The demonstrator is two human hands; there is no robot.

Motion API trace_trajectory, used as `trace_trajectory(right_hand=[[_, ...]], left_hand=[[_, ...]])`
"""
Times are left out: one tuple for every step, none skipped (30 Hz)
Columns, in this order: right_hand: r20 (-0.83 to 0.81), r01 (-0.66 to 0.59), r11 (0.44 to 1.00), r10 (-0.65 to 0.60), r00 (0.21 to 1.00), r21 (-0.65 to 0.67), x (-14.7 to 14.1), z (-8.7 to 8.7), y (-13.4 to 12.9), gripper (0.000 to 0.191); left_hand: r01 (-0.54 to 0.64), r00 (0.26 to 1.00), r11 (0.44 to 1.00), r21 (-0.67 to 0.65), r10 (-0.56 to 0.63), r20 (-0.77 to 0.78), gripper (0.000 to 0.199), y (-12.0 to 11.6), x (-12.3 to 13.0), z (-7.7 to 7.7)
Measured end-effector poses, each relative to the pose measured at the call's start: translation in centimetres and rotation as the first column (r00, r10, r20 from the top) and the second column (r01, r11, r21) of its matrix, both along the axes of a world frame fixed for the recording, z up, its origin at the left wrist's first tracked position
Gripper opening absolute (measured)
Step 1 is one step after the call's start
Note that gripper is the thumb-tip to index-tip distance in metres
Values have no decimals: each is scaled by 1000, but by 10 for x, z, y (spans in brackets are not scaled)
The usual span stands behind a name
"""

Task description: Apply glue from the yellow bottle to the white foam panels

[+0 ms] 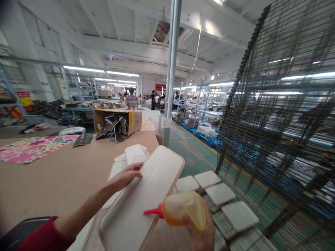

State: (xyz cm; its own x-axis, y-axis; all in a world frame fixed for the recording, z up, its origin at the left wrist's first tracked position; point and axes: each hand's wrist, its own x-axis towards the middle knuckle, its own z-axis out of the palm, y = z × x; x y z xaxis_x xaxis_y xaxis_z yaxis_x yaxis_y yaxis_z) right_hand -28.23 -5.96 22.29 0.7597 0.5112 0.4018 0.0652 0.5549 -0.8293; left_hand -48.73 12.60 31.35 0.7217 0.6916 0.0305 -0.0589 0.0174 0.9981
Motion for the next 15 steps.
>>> trace_trajectory(right_hand=[[-32, 29, 999, -28, 999, 22, 6, 5, 3, 62], [-63, 68, 997, -65, 996, 44, 15, 12, 8, 63], [-76, 108, 992, -103, 992, 59, 24, 20, 12, 62], [-74, 141, 988, -136, 988, 64, 31, 26, 17, 60], [-67, 162, 985, -158, 985, 60, 35, 30, 19, 58], [-59, 170, 984, -167, 984, 51, 34, 29, 20, 58], [-54, 157, 987, -155, 986, 36, 29, 25, 18, 58], [-57, 122, 992, -121, 991, 18, 20, 18, 15, 58], [-66, 79, 997, -79, 995, -3, 9, 8, 9, 59], [-96, -5, 1000, 3, 995, -27, -1, -3, 4, 62], [-130, -53, 997, 45, 990, -62, -9, -12, -2, 63], [-147, -65, 994, 51, 988, -93, -14, -18, -5, 65], [-157, -53, 993, 36, 987, -102, -14, -20, -7, 68], [-156, -14, 995, -1, 988, -97, -10, -19, -6, 69], [-149, 36, 996, -48, 988, -79, -2, -15, -3, 69]], left_hand=[[6, 1000, 1000, -5, -6, 1, 62, -1, 0, 1], [18, 1000, 1000, -12, -18, 1, 62, -2, 0, 1], [32, 999, 999, -21, -32, 2, 62, -4, 0, 2], [43, 999, 999, -29, -42, 5, 61, -5, 1, 3], [45, 999, 998, -35, -44, 10, 61, -6, 2, 4], [39, 999, 998, -41, -39, 12, 62, -6, 3, 3], [27, 1000, 999, -46, -26, 7, 62, -5, 3, 2], [9, 1000, 999, -51, -9, -1, 63, -4, 3, 1], [-11, 1000, 999, -53, 10, -12, 63, -2, 2, 0], [-30, 999, 998, -54, 29, -19, 64, 0, 2, -2], [-43, 999, 998, -52, 42, -23, 65, 2, 1, -3], [-51, 998, 997, -51, 50, -24, 65, 3, 0, -3], [-55, 998, 997, -52, 54, -27, 65, 3, 0, -3], [-54, 998, 997, -58, 52, -34, 65, 3, 1, -2], [-48, 998, 997, -69, 45, -45, 66, 2, 3, -1]])
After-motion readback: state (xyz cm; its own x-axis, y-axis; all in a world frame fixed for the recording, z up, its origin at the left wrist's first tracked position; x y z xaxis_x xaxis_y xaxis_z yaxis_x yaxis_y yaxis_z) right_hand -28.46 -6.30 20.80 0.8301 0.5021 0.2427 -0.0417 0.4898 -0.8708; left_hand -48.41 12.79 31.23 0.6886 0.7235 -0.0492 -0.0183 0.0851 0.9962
